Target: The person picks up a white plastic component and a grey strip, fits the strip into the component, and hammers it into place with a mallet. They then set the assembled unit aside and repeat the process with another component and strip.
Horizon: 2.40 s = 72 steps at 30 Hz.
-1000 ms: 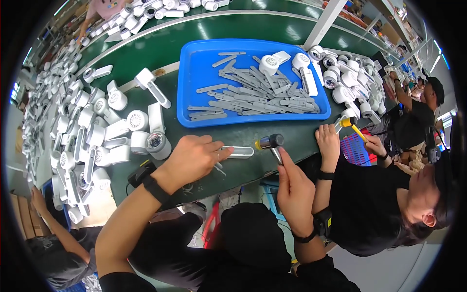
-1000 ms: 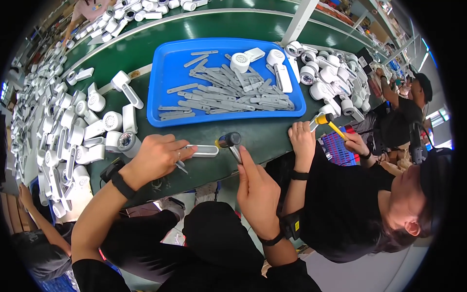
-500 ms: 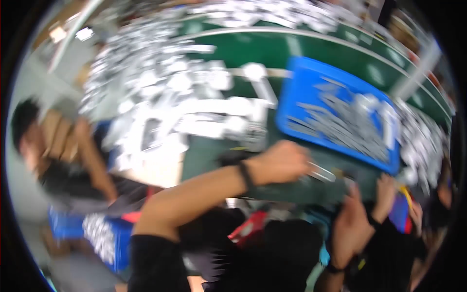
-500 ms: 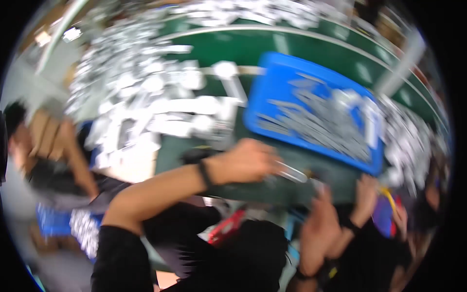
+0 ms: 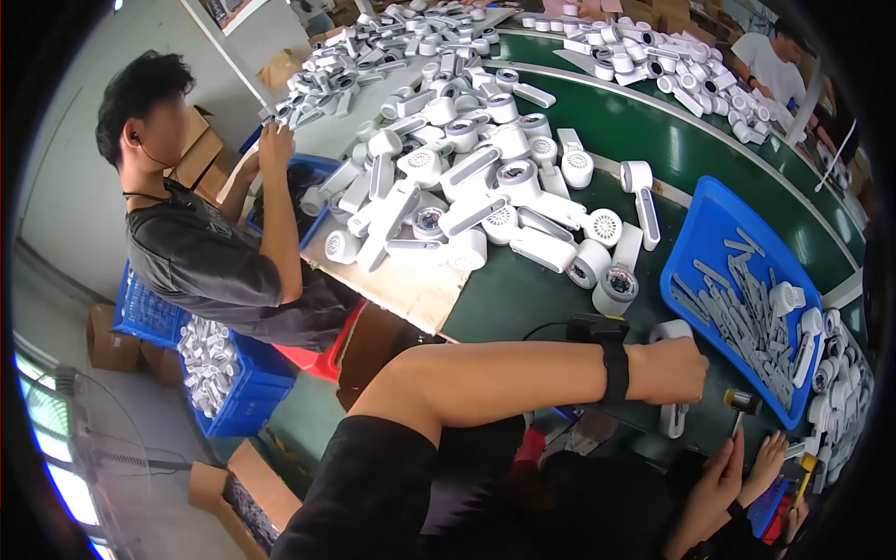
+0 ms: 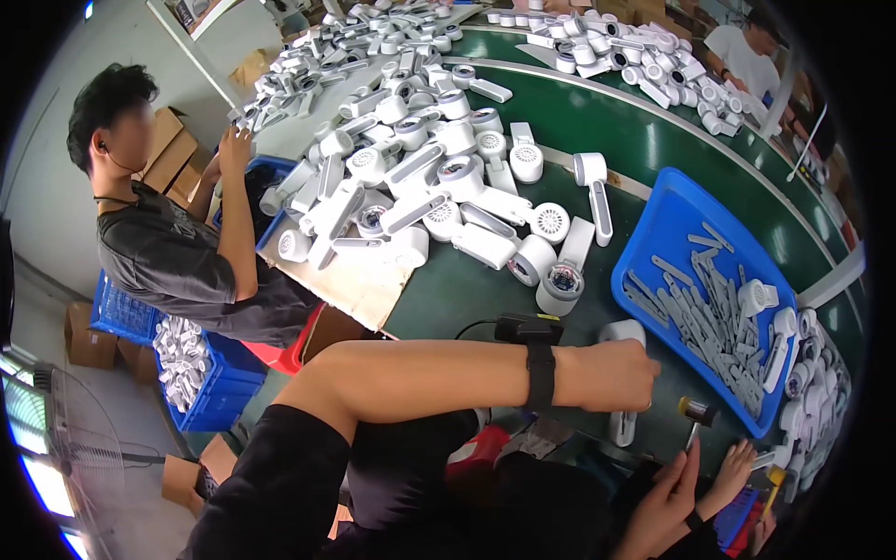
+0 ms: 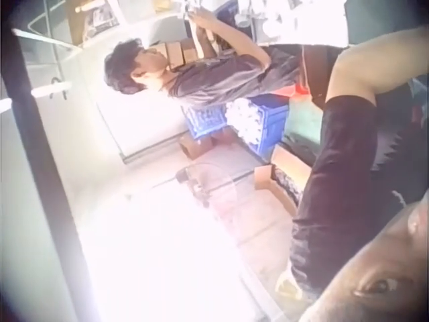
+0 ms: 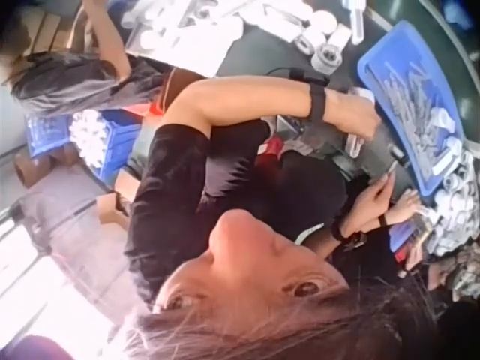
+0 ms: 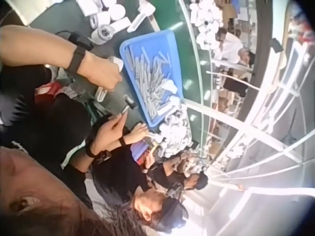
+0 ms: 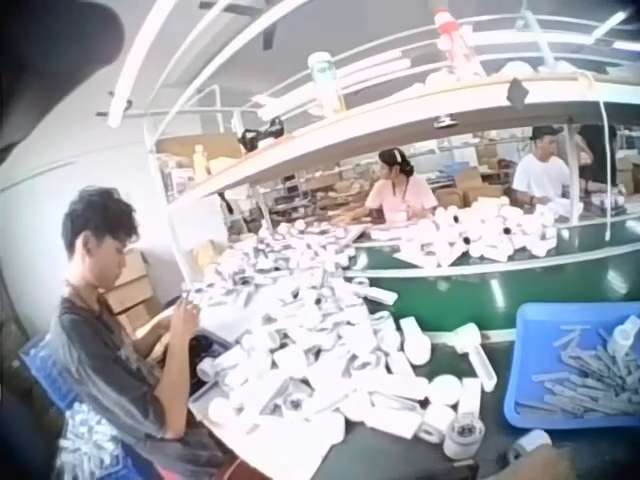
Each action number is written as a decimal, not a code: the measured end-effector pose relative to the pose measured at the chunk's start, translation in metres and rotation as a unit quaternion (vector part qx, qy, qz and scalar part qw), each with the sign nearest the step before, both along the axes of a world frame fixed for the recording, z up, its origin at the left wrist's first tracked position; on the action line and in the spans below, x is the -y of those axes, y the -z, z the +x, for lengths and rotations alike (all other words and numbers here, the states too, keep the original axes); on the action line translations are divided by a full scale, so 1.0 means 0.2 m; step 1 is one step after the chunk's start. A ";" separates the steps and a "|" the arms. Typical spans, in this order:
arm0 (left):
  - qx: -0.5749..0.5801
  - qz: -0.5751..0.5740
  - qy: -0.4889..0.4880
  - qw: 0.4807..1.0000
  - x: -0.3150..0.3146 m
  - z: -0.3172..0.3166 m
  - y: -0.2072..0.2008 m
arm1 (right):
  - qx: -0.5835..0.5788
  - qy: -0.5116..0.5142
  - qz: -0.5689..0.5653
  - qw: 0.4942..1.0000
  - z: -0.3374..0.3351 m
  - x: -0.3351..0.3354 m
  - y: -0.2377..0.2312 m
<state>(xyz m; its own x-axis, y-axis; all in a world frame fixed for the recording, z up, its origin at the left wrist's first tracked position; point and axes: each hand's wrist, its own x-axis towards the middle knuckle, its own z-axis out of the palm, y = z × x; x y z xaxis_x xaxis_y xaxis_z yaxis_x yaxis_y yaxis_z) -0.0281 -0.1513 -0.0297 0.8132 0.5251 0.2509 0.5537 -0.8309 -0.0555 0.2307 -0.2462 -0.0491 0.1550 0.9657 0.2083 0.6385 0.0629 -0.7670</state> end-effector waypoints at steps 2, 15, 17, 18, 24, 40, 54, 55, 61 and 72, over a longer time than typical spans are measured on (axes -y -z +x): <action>0.047 0.004 0.036 0.998 0.05 0.00 0.00 | -0.099 0.015 0.006 0.995 0.04 -0.02 0.01; 0.295 -0.074 -0.156 0.940 0.12 -0.27 -0.10 | -0.094 -0.067 -0.047 0.992 -0.14 0.02 -0.17; 0.289 -0.097 -0.198 0.932 0.19 -0.23 -0.09 | -0.077 -0.054 -0.049 0.994 -0.12 0.03 -0.19; 0.256 -0.102 -0.182 0.944 0.23 -0.20 -0.06 | -0.069 -0.050 -0.053 0.995 -0.11 0.03 -0.20; 0.123 -0.090 -0.177 0.972 0.26 -0.18 0.02 | -0.038 -0.047 -0.029 0.998 -0.15 0.02 -0.19; 0.160 -0.052 -0.073 0.983 0.04 -0.35 0.09 | 0.193 -0.036 0.113 0.974 -0.32 -0.08 -0.27; 0.217 -0.093 -0.105 0.966 0.04 -0.36 0.13 | 0.242 -0.076 0.102 0.962 -0.37 -0.13 -0.32; 0.218 -0.093 -0.104 0.966 0.05 -0.35 0.14 | 0.210 -0.077 0.122 0.967 -0.38 -0.12 -0.33; 0.266 -0.221 -0.206 0.915 0.06 -0.33 0.14 | 0.282 -0.139 0.083 0.946 -0.44 -0.16 -0.22; 0.246 -0.365 -0.265 0.858 0.13 -0.27 0.00 | 0.051 -0.089 -0.148 0.984 -0.33 -0.11 -0.29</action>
